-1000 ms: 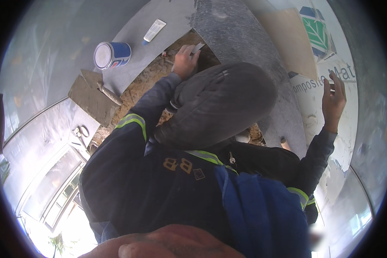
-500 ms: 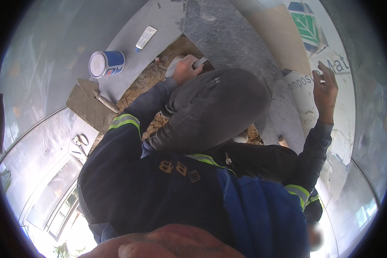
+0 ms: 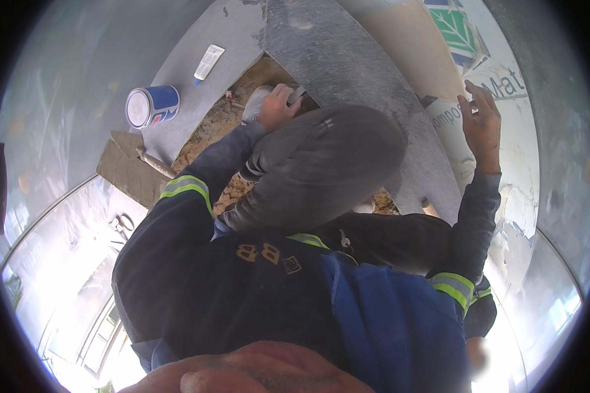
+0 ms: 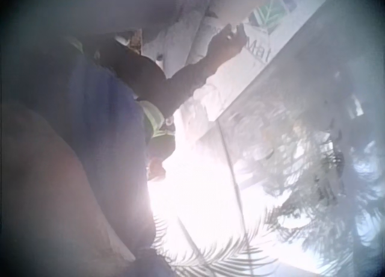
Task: The person spreads mortar on a curved surface using a trowel, places a stone tile, and taps it into place with a rubber mallet. The person repeats this process for multiple tiles, adjusting their position and ensuring alignment.
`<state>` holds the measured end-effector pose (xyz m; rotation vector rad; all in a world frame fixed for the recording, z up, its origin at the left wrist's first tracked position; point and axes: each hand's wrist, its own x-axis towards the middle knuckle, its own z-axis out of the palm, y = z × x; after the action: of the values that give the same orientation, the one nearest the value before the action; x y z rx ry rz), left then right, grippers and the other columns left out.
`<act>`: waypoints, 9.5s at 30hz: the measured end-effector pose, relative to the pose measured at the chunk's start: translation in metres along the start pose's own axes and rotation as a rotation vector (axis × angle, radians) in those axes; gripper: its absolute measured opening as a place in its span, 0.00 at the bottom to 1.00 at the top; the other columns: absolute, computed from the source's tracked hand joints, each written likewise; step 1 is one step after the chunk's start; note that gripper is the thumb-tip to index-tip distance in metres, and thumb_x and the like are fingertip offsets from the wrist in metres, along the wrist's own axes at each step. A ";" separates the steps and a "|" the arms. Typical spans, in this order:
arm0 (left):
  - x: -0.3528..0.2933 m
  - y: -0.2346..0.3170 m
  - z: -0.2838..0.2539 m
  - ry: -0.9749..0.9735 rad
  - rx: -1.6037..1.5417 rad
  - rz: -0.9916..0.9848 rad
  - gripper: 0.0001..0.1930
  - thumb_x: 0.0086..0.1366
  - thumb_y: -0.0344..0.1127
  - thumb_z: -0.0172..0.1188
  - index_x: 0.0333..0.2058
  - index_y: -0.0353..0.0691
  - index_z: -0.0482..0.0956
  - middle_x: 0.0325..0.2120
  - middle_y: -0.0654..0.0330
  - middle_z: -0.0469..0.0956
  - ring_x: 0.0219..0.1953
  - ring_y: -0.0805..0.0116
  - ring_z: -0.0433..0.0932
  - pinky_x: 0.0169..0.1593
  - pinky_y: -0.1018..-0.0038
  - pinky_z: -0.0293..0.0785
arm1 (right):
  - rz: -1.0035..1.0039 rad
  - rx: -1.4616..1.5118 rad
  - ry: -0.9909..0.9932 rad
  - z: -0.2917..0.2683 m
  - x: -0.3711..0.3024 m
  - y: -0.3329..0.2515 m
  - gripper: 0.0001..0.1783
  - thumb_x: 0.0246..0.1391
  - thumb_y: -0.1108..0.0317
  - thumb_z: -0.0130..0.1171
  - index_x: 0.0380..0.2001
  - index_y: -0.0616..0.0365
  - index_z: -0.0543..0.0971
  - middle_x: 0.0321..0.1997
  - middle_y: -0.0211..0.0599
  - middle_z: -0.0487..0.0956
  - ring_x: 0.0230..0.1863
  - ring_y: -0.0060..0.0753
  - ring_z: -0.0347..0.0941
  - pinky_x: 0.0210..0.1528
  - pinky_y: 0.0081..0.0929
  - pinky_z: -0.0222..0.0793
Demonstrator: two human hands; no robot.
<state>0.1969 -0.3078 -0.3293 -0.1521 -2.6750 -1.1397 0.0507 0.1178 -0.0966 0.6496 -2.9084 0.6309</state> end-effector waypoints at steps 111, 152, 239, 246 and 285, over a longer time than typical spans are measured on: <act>0.150 -0.064 -0.123 -0.478 0.709 -0.092 0.41 0.63 0.64 0.65 0.72 0.66 0.63 0.76 0.55 0.50 0.76 0.43 0.51 0.70 0.31 0.54 | 1.645 0.819 1.257 0.046 -0.398 0.048 0.31 0.67 0.46 0.52 0.47 0.71 0.77 0.38 0.43 0.82 0.42 0.45 0.79 0.49 0.40 0.72; 0.207 0.005 -0.122 -0.765 0.976 -0.055 0.51 0.54 0.56 0.75 0.69 0.32 0.64 0.76 0.49 0.49 0.73 0.40 0.57 0.61 0.20 0.62 | -0.291 0.178 -0.320 0.142 0.019 -0.078 0.33 0.62 0.63 0.61 0.69 0.53 0.66 0.36 0.53 0.82 0.34 0.59 0.79 0.33 0.53 0.74; 0.280 -0.016 -0.110 -0.844 0.989 -0.040 0.68 0.44 0.61 0.80 0.75 0.34 0.48 0.77 0.46 0.46 0.77 0.46 0.49 0.69 0.25 0.52 | 0.032 0.170 -0.319 0.136 0.063 -0.086 0.27 0.65 0.57 0.58 0.64 0.55 0.70 0.36 0.57 0.83 0.40 0.66 0.80 0.43 0.58 0.73; 0.281 -0.019 -0.110 -0.863 0.983 -0.049 0.68 0.45 0.60 0.80 0.75 0.34 0.47 0.77 0.45 0.46 0.77 0.45 0.49 0.69 0.25 0.52 | 0.052 0.160 -0.314 0.142 0.066 -0.085 0.22 0.66 0.56 0.56 0.58 0.54 0.73 0.36 0.57 0.83 0.41 0.67 0.79 0.43 0.59 0.73; 0.326 -0.133 -0.183 0.053 1.108 -0.489 0.40 0.73 0.68 0.43 0.68 0.40 0.67 0.71 0.46 0.62 0.72 0.50 0.63 0.68 0.37 0.59 | 0.475 0.633 -0.490 0.096 0.017 -0.040 0.25 0.67 0.60 0.58 0.61 0.65 0.76 0.25 0.27 0.72 0.22 0.18 0.66 0.23 0.22 0.64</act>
<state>-0.1120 -0.5303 -0.2179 0.7176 -2.9199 0.3887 0.0525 0.0382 -0.1656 0.1380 -3.3249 1.7090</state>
